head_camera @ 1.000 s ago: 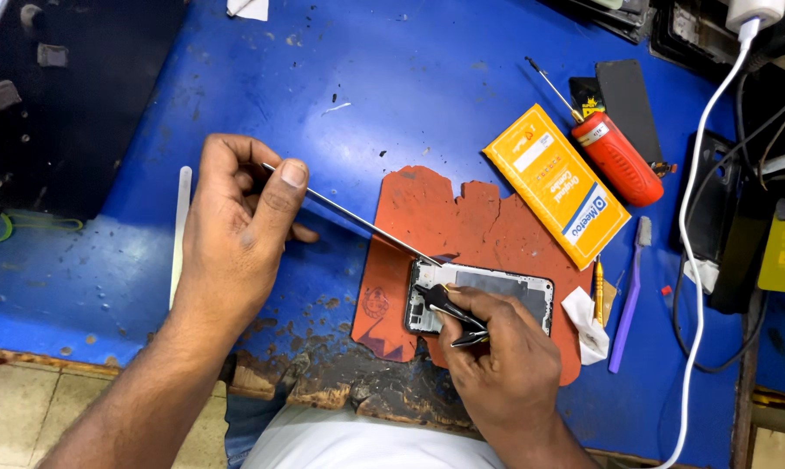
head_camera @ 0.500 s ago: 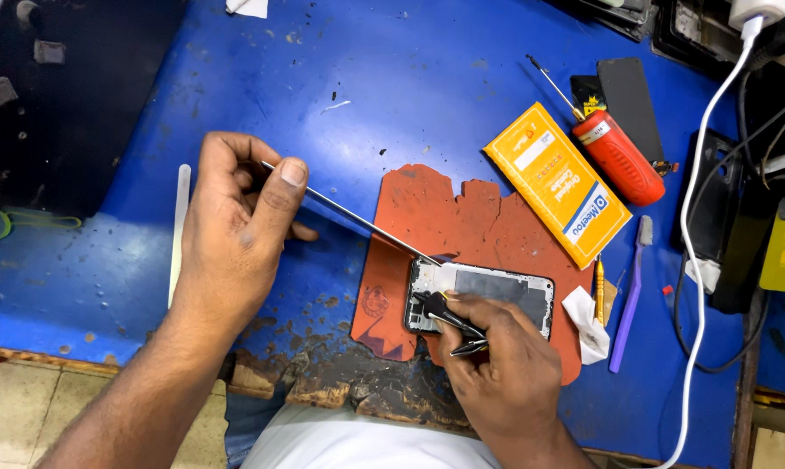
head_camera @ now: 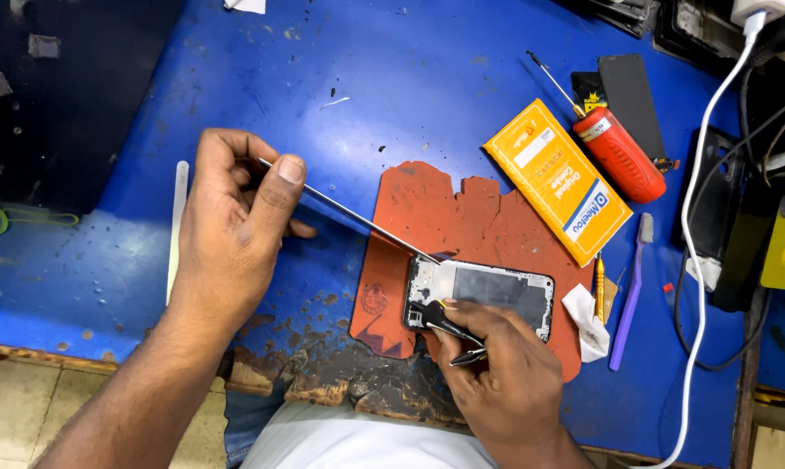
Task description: The person cleans old adhesive residue off a phone frame with a tool and wipes it, then tests a replacement screen by powering the phone on and tapping the display. They apply adhesive tape to the frame, press the new screen into place, and tap the screen at the end.
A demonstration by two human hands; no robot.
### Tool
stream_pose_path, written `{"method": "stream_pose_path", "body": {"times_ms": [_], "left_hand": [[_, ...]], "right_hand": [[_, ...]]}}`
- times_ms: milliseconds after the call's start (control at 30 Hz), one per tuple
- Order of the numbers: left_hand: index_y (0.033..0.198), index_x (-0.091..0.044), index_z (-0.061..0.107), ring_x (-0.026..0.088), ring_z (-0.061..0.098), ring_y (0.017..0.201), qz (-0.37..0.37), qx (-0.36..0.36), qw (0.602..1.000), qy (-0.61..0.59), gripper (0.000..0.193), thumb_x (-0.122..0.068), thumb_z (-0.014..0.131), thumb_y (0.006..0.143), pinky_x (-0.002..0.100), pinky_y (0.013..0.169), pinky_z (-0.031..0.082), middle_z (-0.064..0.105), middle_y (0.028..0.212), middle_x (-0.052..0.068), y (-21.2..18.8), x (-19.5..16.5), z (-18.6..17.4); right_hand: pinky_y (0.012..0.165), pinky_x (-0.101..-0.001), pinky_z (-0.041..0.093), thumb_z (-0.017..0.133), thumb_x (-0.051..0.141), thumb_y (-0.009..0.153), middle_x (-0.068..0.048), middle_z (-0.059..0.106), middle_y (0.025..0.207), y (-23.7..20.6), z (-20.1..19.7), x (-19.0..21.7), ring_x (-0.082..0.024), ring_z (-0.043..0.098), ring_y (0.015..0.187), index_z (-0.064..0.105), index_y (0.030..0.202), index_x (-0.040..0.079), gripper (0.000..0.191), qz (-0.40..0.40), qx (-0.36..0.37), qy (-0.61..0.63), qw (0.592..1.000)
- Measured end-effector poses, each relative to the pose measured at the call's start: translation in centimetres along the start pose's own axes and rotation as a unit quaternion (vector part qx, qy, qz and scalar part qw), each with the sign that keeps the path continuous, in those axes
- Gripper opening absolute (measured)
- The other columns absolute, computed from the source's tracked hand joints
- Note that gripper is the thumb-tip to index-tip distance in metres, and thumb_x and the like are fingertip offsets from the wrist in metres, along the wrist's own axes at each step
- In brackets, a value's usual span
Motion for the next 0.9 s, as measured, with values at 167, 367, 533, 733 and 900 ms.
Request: {"method": "stream_pose_path", "body": {"times_ms": [167,367,533,733,900], "left_hand": [[0.118,-0.002,0.046,0.006,0.06,0.077,0.003,-0.002,1.0,0.0,0.034,-0.031,0.059,0.106,0.024,0.061,0.062,0.055,0.091,0.005,-0.03,0.09,0.0],[0.118,-0.003,0.046,0.006,0.06,0.077,-0.002,-0.002,1.0,-0.003,0.033,-0.031,0.059,0.106,0.024,0.061,0.062,0.055,0.09,0.005,-0.07,0.06,-0.01],[0.118,-0.002,0.046,0.006,0.06,0.078,-0.006,0.001,1.0,-0.008,0.033,-0.031,0.059,0.106,0.024,0.062,0.062,0.055,0.091,0.005,-0.1,-0.04,0.02],[0.119,-0.003,0.045,0.007,0.061,0.078,-0.005,0.004,1.0,-0.001,0.034,-0.031,0.058,0.106,0.024,0.061,0.062,0.056,0.091,0.006,-0.13,-0.01,-0.06],[0.119,-0.002,0.045,0.007,0.061,0.079,-0.003,0.005,1.0,-0.007,0.035,-0.032,0.059,0.106,0.025,0.062,0.062,0.056,0.091,0.006,-0.12,0.12,-0.1]], "right_hand": [[0.074,-0.0316,0.063,0.082,0.0,0.08,-0.016,0.075,0.098,-0.13,-0.17,0.02,-0.026,0.078,0.09,0.063,0.101,-0.002,0.029,-0.003,0.01,0.004,1.0],[0.069,-0.0297,0.064,0.082,-0.001,0.08,-0.016,0.075,0.098,-0.3,-0.3,0.01,-0.025,0.079,0.087,0.063,0.102,-0.002,0.029,0.002,0.022,0.014,1.0],[0.071,-0.0304,0.064,0.081,-0.002,0.08,-0.015,0.076,0.096,-0.4,-0.4,-0.02,-0.024,0.079,0.087,0.063,0.102,-0.001,0.028,-0.017,0.026,0.017,0.999],[0.068,-0.0291,0.064,0.08,-0.001,0.08,-0.015,0.076,0.094,-0.71,-0.55,-0.21,-0.023,0.079,0.085,0.063,0.101,-0.002,0.027,-0.002,0.043,0.029,0.999],[0.07,-0.0292,0.064,0.08,-0.001,0.081,-0.015,0.076,0.095,-0.86,-0.6,-0.31,-0.023,0.079,0.088,0.062,0.1,-0.002,0.026,-0.01,0.044,0.027,0.999]]}}
Point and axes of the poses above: each hand's wrist, its own y-axis towards the middle knuckle, its own z-axis out of the palm, x = y × z, the point moved 2 cm from there along y, towards the middle knuckle
